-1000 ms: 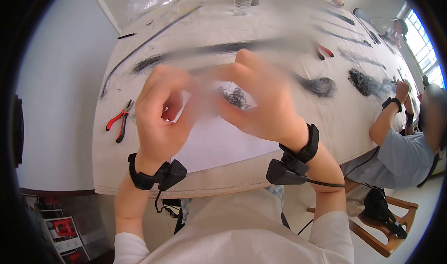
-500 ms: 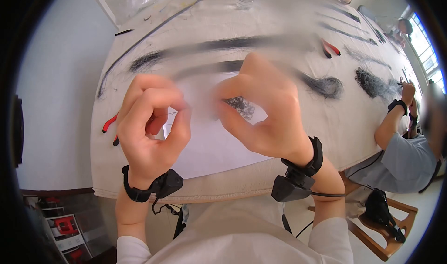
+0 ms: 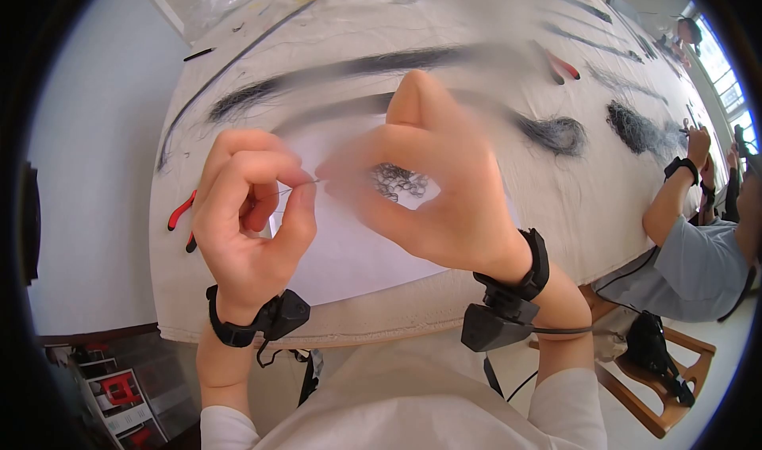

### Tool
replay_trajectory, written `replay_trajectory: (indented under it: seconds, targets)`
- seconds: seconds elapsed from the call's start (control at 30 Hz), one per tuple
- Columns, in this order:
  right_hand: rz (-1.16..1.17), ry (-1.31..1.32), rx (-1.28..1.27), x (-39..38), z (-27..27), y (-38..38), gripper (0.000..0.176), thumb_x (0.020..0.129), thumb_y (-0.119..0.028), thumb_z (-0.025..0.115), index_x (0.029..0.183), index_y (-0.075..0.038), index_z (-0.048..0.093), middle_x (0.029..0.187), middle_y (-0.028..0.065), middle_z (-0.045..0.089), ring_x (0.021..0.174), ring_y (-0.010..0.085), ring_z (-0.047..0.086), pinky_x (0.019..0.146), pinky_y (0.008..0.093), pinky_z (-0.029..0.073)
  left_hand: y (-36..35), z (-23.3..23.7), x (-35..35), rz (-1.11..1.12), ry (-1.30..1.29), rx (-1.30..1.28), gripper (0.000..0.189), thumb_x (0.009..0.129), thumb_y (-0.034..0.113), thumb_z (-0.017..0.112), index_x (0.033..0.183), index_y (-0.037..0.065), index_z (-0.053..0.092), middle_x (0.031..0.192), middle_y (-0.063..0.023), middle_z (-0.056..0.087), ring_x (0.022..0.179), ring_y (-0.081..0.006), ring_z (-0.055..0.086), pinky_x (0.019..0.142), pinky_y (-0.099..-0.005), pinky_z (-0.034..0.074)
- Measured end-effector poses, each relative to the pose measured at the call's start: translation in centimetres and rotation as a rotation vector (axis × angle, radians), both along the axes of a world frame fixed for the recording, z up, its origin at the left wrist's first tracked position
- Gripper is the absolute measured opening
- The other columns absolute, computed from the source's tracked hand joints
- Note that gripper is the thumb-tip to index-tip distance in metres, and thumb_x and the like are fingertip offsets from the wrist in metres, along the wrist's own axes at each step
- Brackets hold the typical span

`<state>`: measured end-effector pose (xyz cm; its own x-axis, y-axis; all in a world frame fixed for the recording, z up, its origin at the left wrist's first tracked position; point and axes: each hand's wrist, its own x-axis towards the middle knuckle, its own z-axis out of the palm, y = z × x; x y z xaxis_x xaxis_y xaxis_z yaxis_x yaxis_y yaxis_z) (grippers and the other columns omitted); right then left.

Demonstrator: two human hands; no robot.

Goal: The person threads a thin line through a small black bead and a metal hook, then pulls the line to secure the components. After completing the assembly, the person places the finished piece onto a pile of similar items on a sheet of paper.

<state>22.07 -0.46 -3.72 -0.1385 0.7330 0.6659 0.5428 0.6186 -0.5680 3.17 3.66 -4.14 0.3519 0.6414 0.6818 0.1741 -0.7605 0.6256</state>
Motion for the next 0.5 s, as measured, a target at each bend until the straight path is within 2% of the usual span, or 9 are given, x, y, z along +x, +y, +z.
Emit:
replay_trajectory:
  seconds: [0.5]
  targets:
    - [-0.063,-0.039,0.072,-0.05,-0.31,0.08,0.031,0.054,0.001,0.082,0.084,-0.007,0.076,0.072,-0.0018,0.032,0.069,0.0143,0.033,0.058,0.0264,0.025,0.10,-0.23,0.16,-0.005,0.007,0.023,0.018,0.066,-0.005,0.069,0.077,0.007,0.062,0.085,-0.0015,0.057,0.049,-0.0055,0.036,0.041,-0.0212,0.026]
